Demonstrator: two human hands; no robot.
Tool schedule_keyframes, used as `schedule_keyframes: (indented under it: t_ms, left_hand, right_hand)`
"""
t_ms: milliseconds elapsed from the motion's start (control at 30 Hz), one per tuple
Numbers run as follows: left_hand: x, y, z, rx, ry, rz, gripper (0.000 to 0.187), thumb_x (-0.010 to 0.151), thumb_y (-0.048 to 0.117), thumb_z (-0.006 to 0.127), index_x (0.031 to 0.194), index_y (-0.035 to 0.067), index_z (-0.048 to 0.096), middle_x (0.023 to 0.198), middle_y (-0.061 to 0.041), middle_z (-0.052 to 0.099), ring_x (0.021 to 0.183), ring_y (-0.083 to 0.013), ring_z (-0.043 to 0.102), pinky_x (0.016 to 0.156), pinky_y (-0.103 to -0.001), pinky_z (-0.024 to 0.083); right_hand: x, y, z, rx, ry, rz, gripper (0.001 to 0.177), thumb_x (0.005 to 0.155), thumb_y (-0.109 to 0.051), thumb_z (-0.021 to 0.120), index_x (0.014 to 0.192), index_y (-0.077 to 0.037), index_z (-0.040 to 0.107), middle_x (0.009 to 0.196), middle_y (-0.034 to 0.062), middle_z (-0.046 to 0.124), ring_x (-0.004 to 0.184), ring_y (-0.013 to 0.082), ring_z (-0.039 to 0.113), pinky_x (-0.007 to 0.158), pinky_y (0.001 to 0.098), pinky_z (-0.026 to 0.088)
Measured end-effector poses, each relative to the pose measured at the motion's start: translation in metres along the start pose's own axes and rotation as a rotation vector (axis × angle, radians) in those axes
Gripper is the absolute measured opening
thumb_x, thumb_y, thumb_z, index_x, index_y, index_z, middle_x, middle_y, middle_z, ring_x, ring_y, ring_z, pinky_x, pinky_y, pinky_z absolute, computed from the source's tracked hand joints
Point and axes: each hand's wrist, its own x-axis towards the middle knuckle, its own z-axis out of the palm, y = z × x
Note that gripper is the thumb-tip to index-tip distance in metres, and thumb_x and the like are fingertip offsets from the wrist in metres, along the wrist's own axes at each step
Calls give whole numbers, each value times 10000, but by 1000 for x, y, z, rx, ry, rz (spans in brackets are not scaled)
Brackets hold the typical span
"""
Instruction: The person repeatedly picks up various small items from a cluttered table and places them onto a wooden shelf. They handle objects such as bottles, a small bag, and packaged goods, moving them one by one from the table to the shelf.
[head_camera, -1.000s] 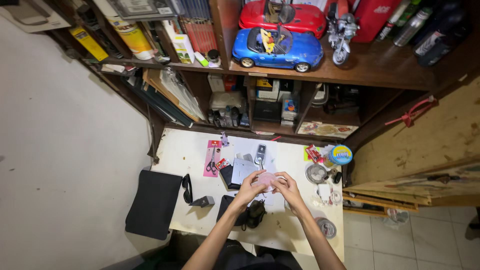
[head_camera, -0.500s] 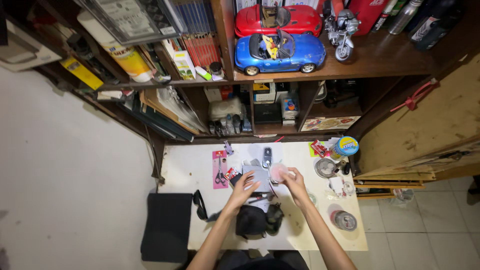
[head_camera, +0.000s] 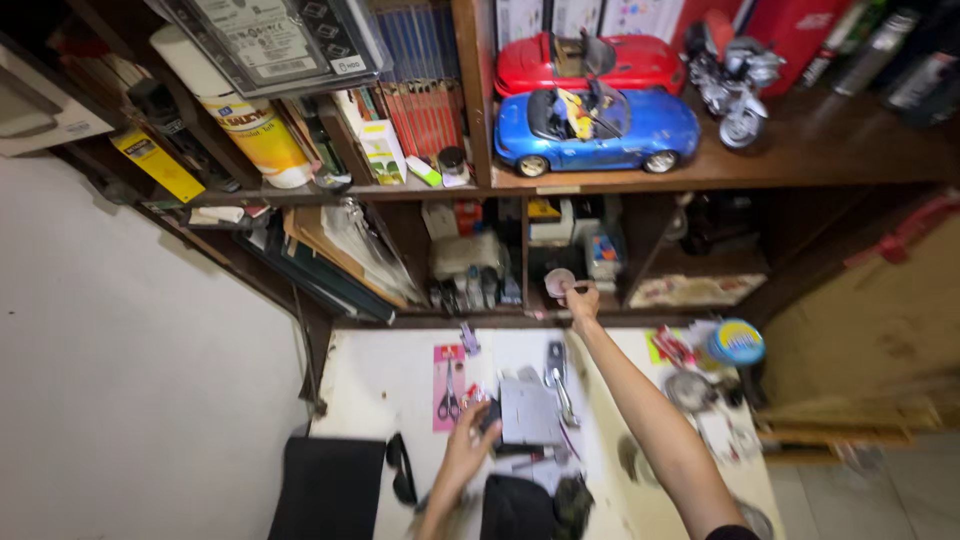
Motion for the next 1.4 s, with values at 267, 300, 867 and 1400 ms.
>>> schedule_keyframes:
  t_ms: [267, 300, 867, 1400]
  left_hand:
    - [-29, -3, 3, -19, 57, -94, 454, 754, 182, 638, 1181, 131, 494, 1184, -64, 564, 1158, -165, 493, 926, -363, 399]
    - [-29, -5, 3, -5, 48, -83, 452, 757, 173, 636, 1183, 135, 491, 1184, -59, 563, 1162, -160, 490, 930, -358, 399]
    - [-31, -18, 18, -97, 31, -73, 434, 763, 182, 617, 1171, 105, 492, 1177, -87, 561, 1148, -176, 501, 905, -334, 425]
    - [-63, 21, 35, -125, 170, -37, 523, 773, 139, 616, 1250, 103, 404, 1094, -122, 573, 1011, -200, 557, 831, -317, 448]
  right_hand:
    - [55, 6, 71, 130, 8, 128, 273, 687, -103, 672, 908, 17, 565, 850, 147, 627, 702, 255, 628, 603, 367, 520]
    - [59, 10, 74, 54, 33, 70, 260, 690, -114, 669, 903, 15, 594, 856, 156, 636, 729, 243, 630, 641, 348, 506]
    - [46, 4, 51, -224, -245, -228, 461, 747, -100, 584, 1199, -63, 501, 841, 149, 651, 803, 234, 615, 711, 305, 465]
    - [-97, 4, -51, 249, -313, 0, 389, 796, -84, 586, 1139, -21, 414, 971, 129, 566, 680, 184, 596, 562, 270, 491]
